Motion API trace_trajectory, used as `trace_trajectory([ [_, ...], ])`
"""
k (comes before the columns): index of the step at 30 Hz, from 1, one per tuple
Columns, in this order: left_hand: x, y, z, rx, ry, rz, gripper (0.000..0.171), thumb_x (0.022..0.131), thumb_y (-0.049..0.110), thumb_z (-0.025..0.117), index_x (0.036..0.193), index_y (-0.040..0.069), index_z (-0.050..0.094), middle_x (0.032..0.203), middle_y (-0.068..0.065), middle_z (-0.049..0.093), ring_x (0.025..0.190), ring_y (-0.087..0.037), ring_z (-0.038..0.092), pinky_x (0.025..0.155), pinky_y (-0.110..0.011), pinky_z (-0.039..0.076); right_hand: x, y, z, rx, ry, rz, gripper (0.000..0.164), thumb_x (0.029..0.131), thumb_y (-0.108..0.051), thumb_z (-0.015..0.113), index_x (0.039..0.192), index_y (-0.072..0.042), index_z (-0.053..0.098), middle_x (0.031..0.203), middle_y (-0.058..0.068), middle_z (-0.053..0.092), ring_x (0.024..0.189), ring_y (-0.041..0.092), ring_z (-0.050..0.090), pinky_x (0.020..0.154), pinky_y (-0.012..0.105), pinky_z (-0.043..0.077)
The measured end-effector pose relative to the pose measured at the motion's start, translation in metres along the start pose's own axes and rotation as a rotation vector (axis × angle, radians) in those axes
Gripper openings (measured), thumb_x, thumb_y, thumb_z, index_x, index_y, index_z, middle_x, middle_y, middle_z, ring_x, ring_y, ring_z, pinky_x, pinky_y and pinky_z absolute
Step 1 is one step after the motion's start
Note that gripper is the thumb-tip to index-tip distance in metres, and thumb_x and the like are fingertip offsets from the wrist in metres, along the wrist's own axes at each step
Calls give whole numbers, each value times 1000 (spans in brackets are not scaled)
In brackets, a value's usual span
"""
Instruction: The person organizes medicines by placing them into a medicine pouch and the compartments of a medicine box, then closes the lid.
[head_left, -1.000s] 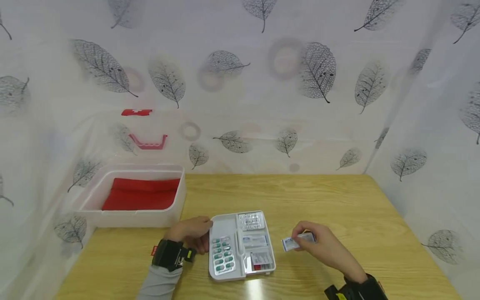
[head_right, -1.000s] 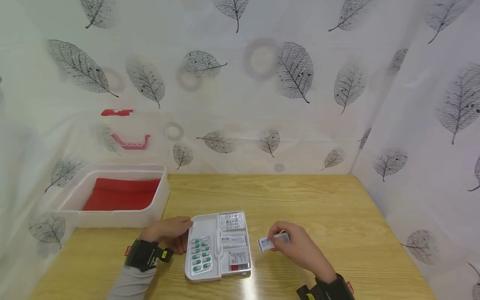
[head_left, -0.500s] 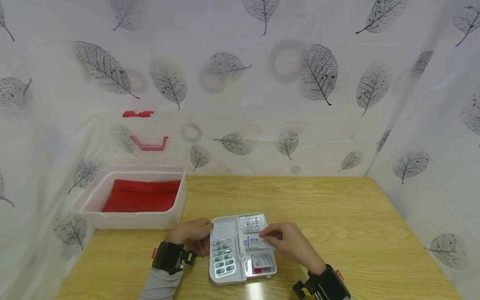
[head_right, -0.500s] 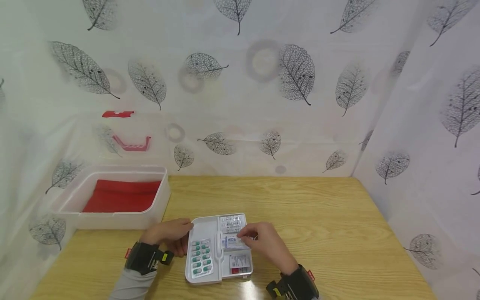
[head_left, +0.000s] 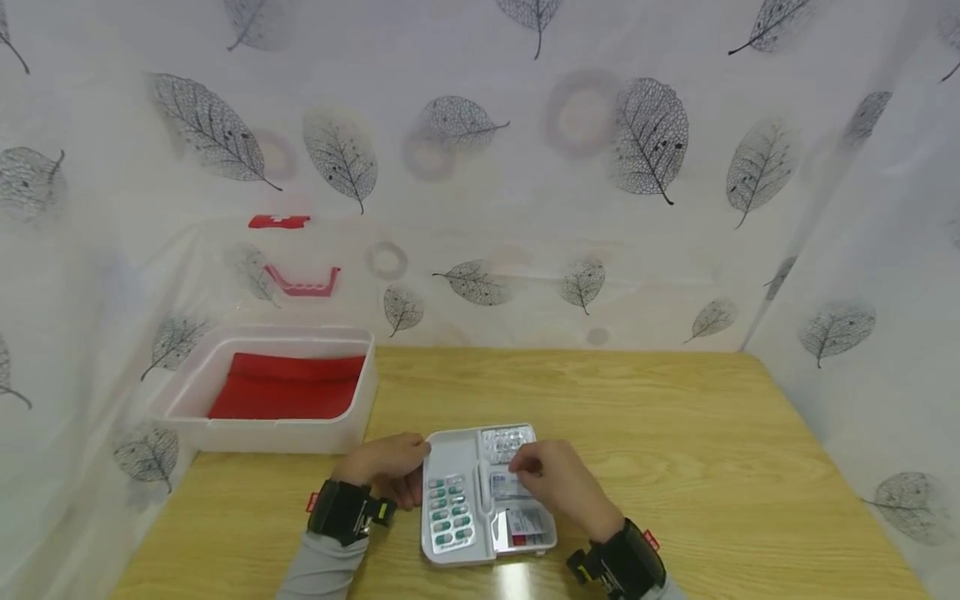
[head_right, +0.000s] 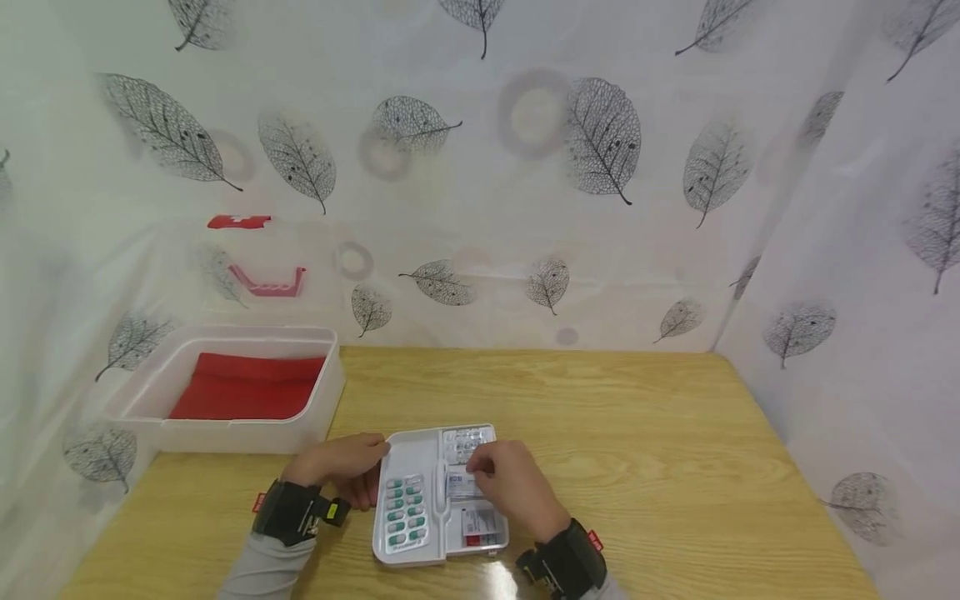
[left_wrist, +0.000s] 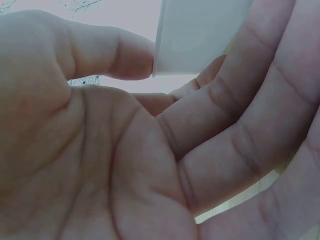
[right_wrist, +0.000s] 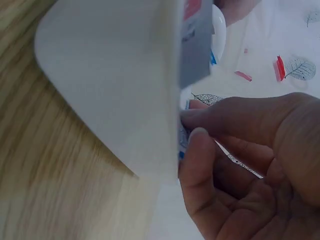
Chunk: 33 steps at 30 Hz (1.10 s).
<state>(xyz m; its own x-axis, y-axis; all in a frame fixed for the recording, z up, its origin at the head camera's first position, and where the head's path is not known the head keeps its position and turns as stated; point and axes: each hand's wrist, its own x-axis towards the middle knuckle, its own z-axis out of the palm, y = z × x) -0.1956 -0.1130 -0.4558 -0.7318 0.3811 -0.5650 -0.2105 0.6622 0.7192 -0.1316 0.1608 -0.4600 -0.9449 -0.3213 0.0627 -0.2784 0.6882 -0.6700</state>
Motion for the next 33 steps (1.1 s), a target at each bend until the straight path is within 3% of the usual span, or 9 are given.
trace_trajectory([
  [6,-1,1,-1,5,14,3,25,105,20,40,98,5,59,70,-13,67,54,-20,64,54,-34,57,2,-5,4,-109,29,35,13,81,2,76,86,-11,76,86,0,74,79,11,65,72,28,54],
  [13,-1,1,0,9,15,3,25,104,19,40,97,5,58,69,-13,67,54,-20,64,54,-34,56,10,-9,6,-75,56,7,12,82,2,76,90,-7,76,87,2,74,79,12,67,72,29,56],
  [19,1,1,0,9,4,1,25,104,20,40,97,5,58,72,-13,69,55,-20,65,56,-35,57,9,-7,8,-155,83,49,12,80,-4,80,90,-11,77,87,-1,70,83,14,64,75,34,54],
  [28,1,1,0,15,-8,13,26,105,20,38,98,5,57,71,-12,68,55,-20,64,54,-33,56,4,-4,-6,-116,60,64,14,83,-2,76,96,-8,75,89,0,65,78,13,60,64,24,49],
  [31,-3,6,3,104,46,-3,28,106,23,42,104,0,57,74,-15,68,58,-24,65,57,-36,56,3,-2,-16,-126,107,87,12,87,-3,74,98,-8,74,89,-1,65,76,11,59,64,25,49],
  [33,-8,13,5,229,122,-23,39,105,28,46,121,-7,54,90,-21,70,74,-29,68,72,-43,59,2,0,-23,-142,131,123,10,89,-5,74,98,-9,74,88,-2,65,75,10,59,65,26,50],
])
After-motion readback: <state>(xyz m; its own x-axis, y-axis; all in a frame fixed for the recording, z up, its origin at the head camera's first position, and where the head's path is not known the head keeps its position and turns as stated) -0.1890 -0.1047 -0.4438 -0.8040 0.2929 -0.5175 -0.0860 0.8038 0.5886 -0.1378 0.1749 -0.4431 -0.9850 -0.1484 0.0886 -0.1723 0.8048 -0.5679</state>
